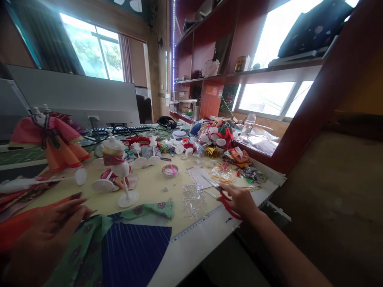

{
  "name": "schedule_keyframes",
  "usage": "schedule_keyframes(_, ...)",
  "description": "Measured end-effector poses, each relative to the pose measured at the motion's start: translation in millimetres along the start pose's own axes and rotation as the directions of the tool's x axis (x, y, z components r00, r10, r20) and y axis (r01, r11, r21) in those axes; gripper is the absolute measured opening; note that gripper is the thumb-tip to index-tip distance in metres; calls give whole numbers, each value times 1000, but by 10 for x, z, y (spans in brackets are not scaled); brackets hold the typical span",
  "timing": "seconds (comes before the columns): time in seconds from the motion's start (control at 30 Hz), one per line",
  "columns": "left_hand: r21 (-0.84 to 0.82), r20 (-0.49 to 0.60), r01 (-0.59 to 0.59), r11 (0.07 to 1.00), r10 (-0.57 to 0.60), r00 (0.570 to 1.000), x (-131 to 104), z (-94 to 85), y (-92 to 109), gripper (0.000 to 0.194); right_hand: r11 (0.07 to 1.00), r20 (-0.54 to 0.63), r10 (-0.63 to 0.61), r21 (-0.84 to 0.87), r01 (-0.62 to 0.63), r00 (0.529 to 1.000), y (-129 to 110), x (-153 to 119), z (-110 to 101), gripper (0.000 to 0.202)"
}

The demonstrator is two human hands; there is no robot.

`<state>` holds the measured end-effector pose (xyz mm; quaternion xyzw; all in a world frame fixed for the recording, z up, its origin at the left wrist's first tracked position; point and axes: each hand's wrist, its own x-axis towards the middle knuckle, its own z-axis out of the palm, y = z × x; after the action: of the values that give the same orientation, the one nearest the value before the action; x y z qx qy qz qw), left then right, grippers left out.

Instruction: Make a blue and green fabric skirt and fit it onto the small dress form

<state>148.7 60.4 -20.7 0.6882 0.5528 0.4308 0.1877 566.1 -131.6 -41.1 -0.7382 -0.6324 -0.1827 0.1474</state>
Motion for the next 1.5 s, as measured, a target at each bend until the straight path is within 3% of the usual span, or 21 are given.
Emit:
schedule_keyframes(0.1, -9, 152, 63, 998, -61, 987, -20, -22, 29, 33, 981, 79, 178, -87, -172, 981, 317, -34, 7, 42)
schedule_keyframes(0.27, -79, 191, 27, 997, -12, 982, -81, 14, 64, 32, 942, 198, 324, -160, -296, 925, 535, 15, -10, 46)
schedule_keyframes(0.63, -148, 238, -66, 987, 100, 966, -142, 55, 116, 27, 967, 297, 246, -144, -211, 923, 559, 22, -29, 45)
schedule_keyframes(0.73, -182, 266, -25, 983, 73, 961, -149, 68, 125, 28, 971, 302, 224, -150, -186, 926, 583, 0, -31, 41)
schedule_keyframes(0.87, -399, 326, 109, 910, 30, 945, -220, 88, 181, 33, 979, 272, 180, -140, -146, 945, 542, 21, -80, 37)
schedule_keyframes(0.97, -522, 395, 183, 833, 46, 917, -258, 98, 221, 34, 993, 166, 103, -66, -93, 981, 285, 137, -111, 38)
schedule_keyframes(1.0, -540, 419, 204, 817, 50, 907, -261, 98, 227, 34, 998, 65, 43, 37, -46, 997, 131, 188, -114, 36)
schedule_keyframes(1.07, -554, 469, 244, 796, 56, 882, -256, 95, 228, 35, 986, 0, -51, 156, 50, 999, -275, 291, -110, 31)
schedule_keyframes(1.17, -560, 523, 277, 781, 74, 849, -244, 86, 212, 34, 822, -62, -189, 536, 193, 980, -1017, 424, -80, 19)
schedule_keyframes(1.3, -565, 555, 272, 779, 115, 824, -243, 79, 184, 33, 588, -26, -240, 792, 167, 970, -1839, 553, -3, 15)
schedule_keyframes(1.4, -558, 574, 252, 791, 149, 805, -254, 76, 167, 32, 509, -4, -236, 852, 127, 972, -2159, 608, 59, 17)
schedule_keyframes(1.5, -543, 575, 214, 812, 173, 800, -266, 78, 162, 30, 508, -3, -234, 852, 125, 972, -2283, 635, 107, 16)
